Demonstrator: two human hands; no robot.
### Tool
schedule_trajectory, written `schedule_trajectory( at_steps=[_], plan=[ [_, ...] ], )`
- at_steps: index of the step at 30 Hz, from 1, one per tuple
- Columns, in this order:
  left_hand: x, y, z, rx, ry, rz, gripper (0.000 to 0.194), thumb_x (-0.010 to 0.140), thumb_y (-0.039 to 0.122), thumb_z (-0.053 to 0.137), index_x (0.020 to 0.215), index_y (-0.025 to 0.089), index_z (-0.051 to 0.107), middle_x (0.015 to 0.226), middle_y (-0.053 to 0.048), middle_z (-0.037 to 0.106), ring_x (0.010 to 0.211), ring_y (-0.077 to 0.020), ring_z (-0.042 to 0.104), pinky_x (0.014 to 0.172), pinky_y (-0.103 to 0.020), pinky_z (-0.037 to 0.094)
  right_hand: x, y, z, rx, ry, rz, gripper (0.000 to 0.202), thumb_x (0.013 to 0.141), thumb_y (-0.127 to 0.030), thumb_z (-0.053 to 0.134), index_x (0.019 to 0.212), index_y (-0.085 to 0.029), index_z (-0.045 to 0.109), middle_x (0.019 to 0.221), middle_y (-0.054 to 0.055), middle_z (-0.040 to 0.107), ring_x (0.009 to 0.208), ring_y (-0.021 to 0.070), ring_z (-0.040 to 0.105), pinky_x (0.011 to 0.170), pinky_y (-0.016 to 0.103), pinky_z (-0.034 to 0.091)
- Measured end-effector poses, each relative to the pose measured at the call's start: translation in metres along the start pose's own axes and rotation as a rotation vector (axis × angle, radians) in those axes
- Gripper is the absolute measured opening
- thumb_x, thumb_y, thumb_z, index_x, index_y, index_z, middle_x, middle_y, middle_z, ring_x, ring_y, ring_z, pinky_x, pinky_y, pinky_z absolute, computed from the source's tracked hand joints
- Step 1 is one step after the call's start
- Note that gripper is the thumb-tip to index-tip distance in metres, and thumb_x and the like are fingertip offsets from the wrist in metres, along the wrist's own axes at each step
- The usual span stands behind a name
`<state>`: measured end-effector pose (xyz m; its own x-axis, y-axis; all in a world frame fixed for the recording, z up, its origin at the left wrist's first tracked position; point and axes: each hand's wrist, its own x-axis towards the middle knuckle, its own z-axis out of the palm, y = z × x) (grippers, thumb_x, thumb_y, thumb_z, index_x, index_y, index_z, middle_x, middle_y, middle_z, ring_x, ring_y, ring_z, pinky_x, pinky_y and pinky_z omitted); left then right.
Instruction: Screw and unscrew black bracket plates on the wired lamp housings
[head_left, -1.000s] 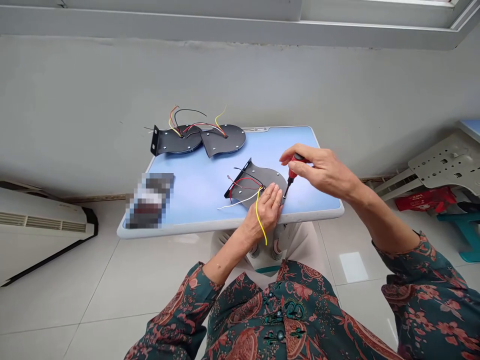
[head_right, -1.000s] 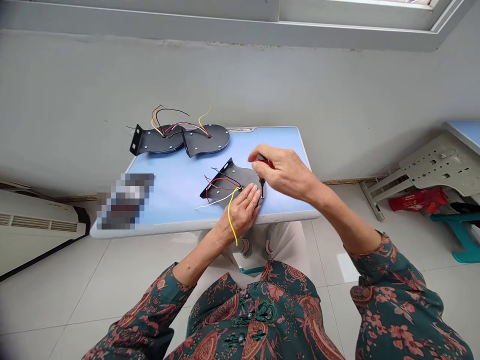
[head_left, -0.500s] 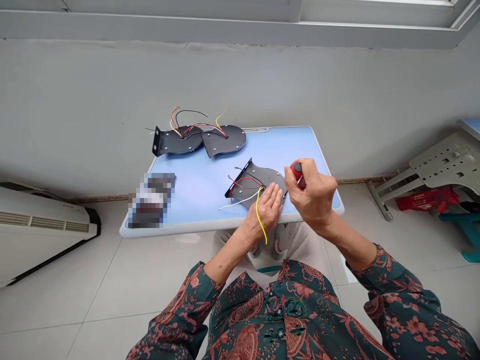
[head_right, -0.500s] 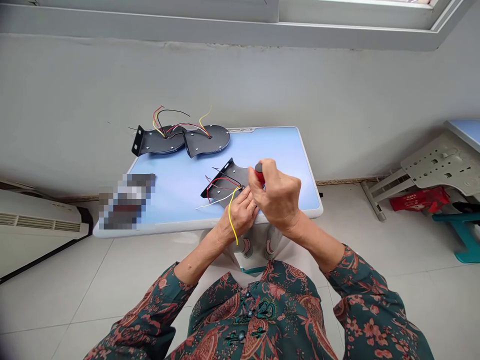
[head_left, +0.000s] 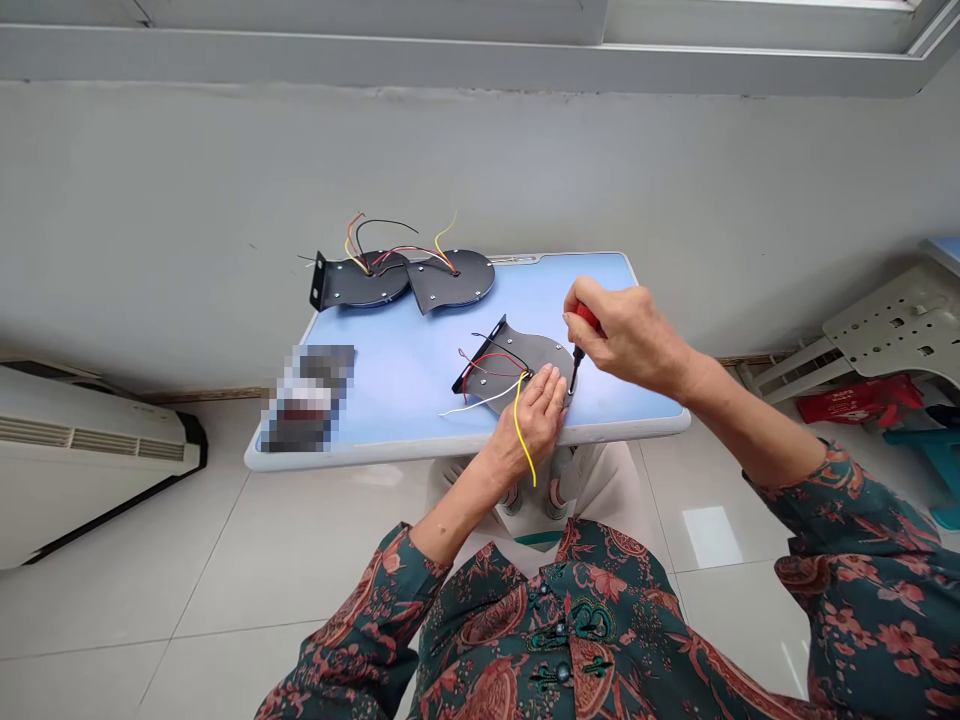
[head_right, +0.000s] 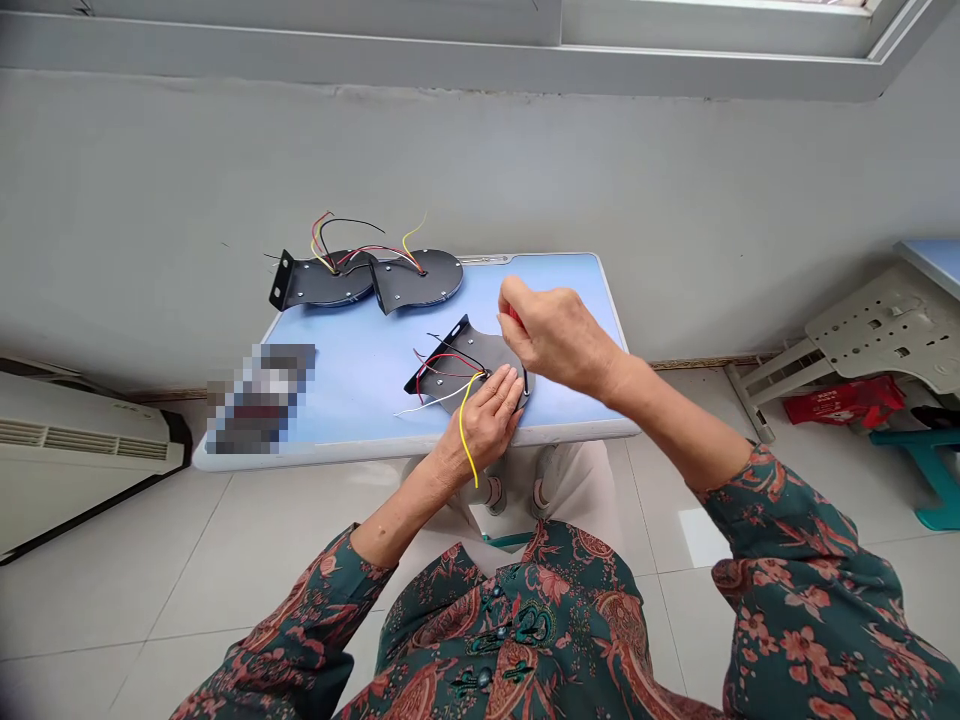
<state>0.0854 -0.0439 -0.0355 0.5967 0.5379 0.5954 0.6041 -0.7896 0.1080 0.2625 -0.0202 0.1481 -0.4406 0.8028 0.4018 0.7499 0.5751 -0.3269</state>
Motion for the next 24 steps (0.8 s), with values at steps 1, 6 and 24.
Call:
schedule_trajectory(
  at_steps=[1,6,24],
  plan=[
    [0.000,0.000,0.000,-0.006,-0.001,-0.001,0.049,0.105,0.017,0.045,0.151,0.002,0.047,0.147,-0.028,0.059,0.151,-0.0354,0.044,0.116,-0.056,0.053,-0.004,-0.004,0.008,-0.072,0.046,0.041,0.015,0.098,-0.019,0.044,0.093,-0.018,0.058,0.066,0.000,0.057,0.057,0.0137,0.046,0.062,0.027,0.035],
    [-0.001,0.000,-0.001,-0.017,-0.024,-0.005,0.051,0.104,0.018,0.046,0.153,0.001,0.045,0.150,-0.028,0.057,0.154,-0.0345,0.040,0.119,-0.054,0.050,-0.030,-0.032,0.036,-0.345,0.252,0.376,0.033,0.107,-0.024,0.029,0.095,-0.016,0.058,0.068,0.004,0.056,0.058,0.0163,0.048,0.058,0.030,0.031],
    [0.006,0.004,0.006,0.020,0.014,-0.034,0.035,0.103,0.017,0.048,0.132,0.003,0.063,0.137,-0.027,0.067,0.142,-0.0351,0.057,0.110,-0.051,0.058,0.027,-0.040,-0.022,-0.602,-0.829,-0.539,0.039,0.090,-0.010,0.069,0.056,-0.020,0.052,0.059,0.000,0.046,0.066,0.0144,0.042,0.068,0.035,0.034]
  ],
)
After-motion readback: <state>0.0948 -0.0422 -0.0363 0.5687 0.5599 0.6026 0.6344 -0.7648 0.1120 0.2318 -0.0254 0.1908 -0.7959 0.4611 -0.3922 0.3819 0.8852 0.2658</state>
